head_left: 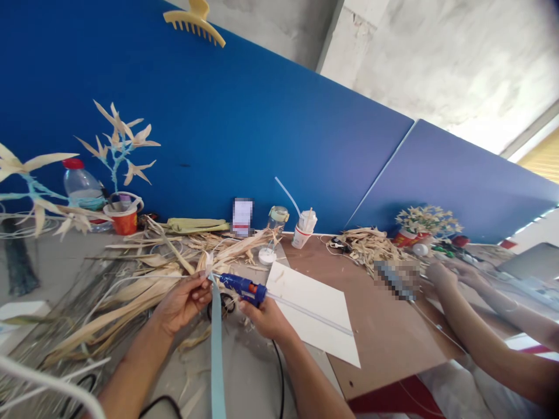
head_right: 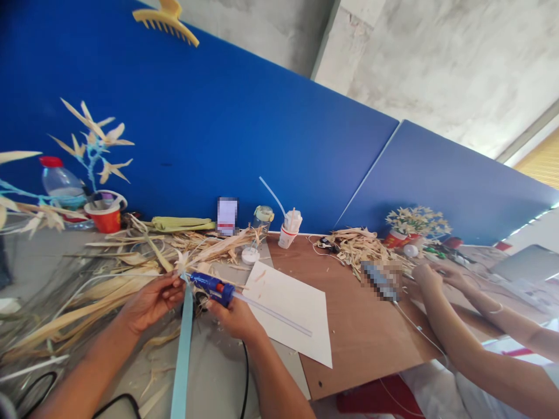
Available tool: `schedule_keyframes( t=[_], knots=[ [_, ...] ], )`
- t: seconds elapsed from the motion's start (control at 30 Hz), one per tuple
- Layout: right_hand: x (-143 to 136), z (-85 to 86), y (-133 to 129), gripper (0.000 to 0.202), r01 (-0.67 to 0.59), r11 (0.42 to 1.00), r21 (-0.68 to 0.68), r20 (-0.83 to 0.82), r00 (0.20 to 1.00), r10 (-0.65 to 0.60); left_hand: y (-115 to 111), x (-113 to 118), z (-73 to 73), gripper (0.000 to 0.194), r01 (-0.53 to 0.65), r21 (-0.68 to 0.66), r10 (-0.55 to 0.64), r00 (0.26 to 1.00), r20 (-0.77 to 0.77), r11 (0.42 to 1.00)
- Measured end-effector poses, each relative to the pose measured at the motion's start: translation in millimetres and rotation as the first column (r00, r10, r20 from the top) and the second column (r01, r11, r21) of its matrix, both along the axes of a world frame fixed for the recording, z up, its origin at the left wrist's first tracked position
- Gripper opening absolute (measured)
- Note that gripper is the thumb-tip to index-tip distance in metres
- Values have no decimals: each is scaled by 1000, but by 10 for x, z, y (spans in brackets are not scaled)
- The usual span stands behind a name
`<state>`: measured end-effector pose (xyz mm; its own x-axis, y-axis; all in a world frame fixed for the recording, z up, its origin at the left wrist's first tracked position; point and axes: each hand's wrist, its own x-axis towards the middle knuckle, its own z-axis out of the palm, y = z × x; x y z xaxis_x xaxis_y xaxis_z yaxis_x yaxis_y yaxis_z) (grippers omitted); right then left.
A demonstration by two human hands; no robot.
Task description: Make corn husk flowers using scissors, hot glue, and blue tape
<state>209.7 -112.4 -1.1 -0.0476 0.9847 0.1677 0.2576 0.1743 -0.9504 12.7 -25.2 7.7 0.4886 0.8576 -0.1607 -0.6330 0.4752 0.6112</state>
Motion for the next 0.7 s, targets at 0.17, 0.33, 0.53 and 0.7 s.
schedule_keyframes(
  t=[0.17,0.33,0.53,0.7],
  knots=[
    [-7,-10,-7,26,-6,1000,16,134,991,4,4,-2,-9,10,10,19,-10,1000,-1,1000],
    [4,31,-13,28,8,999,32,177,984,-14,14,3,-19,11,-10,37,10,1000,-25,999],
    [-1,60,-9,30,-3,999,50,200,980,-7,10,20,-21,12,4,34,-2,998,-68,999],
    [45,125,-17,24,66,997,36,160,985,-71,31,11,-40,10,-7,43,9,998,-62,999]
  ],
)
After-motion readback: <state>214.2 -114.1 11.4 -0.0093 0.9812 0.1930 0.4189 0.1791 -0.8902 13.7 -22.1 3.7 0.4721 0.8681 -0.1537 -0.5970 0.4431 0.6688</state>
